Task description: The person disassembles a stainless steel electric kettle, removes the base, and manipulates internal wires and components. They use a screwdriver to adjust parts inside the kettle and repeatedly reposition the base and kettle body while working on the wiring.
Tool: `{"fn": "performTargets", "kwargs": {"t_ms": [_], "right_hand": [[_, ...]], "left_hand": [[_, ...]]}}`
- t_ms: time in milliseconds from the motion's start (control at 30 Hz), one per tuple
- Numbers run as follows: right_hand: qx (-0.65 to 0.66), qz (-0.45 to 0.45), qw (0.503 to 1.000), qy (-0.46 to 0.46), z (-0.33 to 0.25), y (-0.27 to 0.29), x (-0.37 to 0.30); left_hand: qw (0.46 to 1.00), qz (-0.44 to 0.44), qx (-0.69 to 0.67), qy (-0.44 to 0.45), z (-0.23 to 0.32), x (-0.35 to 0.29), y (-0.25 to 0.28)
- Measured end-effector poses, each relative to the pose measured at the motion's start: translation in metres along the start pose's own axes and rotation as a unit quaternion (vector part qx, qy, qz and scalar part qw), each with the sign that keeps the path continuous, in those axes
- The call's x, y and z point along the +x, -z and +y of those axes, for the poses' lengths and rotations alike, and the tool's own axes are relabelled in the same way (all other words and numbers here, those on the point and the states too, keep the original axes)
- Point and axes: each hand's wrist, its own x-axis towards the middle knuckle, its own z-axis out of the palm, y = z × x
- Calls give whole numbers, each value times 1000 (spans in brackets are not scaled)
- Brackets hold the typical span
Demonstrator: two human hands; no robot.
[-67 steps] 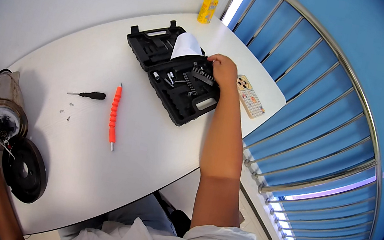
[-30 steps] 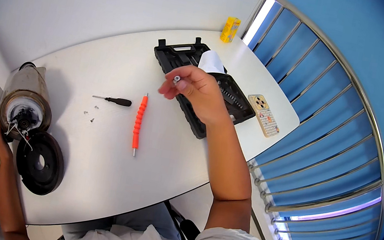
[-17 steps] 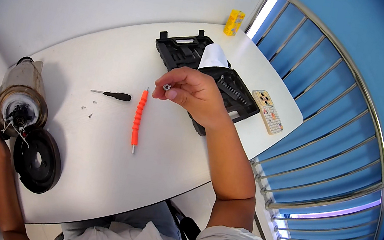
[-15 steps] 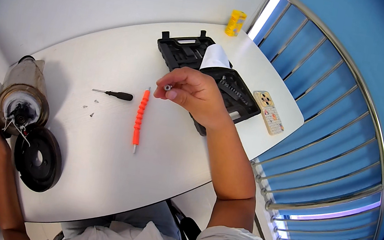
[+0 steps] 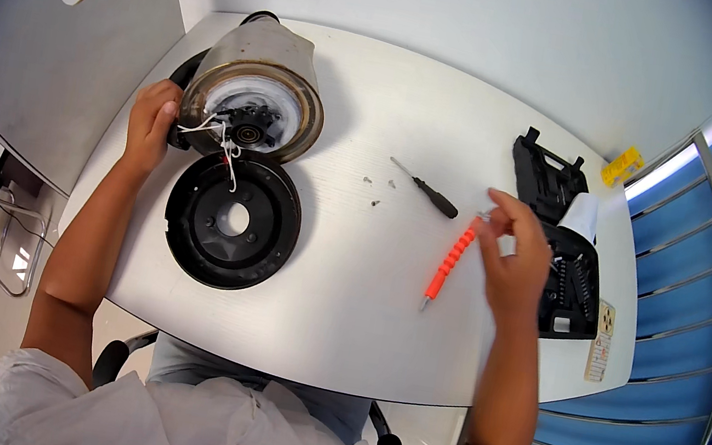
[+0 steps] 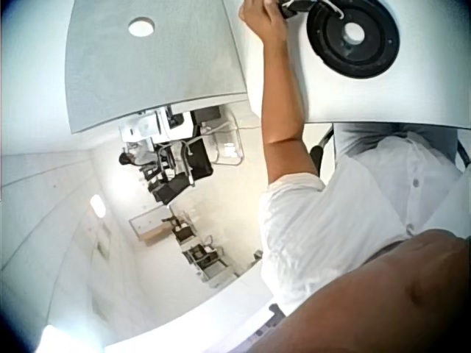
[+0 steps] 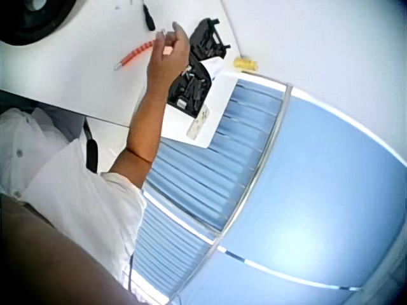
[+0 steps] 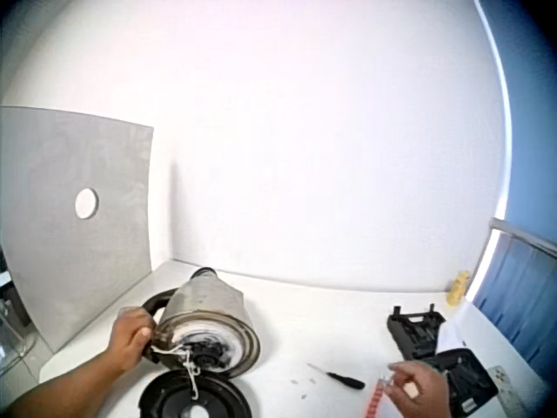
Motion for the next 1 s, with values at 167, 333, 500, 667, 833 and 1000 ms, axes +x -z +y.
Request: {"fn": "performTargets", "kwargs": {"t_ms": [167,333,500,667,833,1000], "right_hand": [[102,-130,982,97,-67,-63,20],[180,-126,974,64,-80,-143,41],[164,-58,982,72,-74,-180,46],[139,-31,986,82,-69,-187,42],[131,-23,988,75,-65,-190,42],[109,-33,991,74,-66,-189,43]], "left_hand": [[1000,-8,3,-15,-5,2,-2],[1000,14,-17,-5,0,4,-3],[999,33,-26,-5,9,4,-4],[1000,23,-7,0,14,1,-2],[1000,29,-8,7,18,2,-2],[999,30,-10,7,20,2,0]]}}
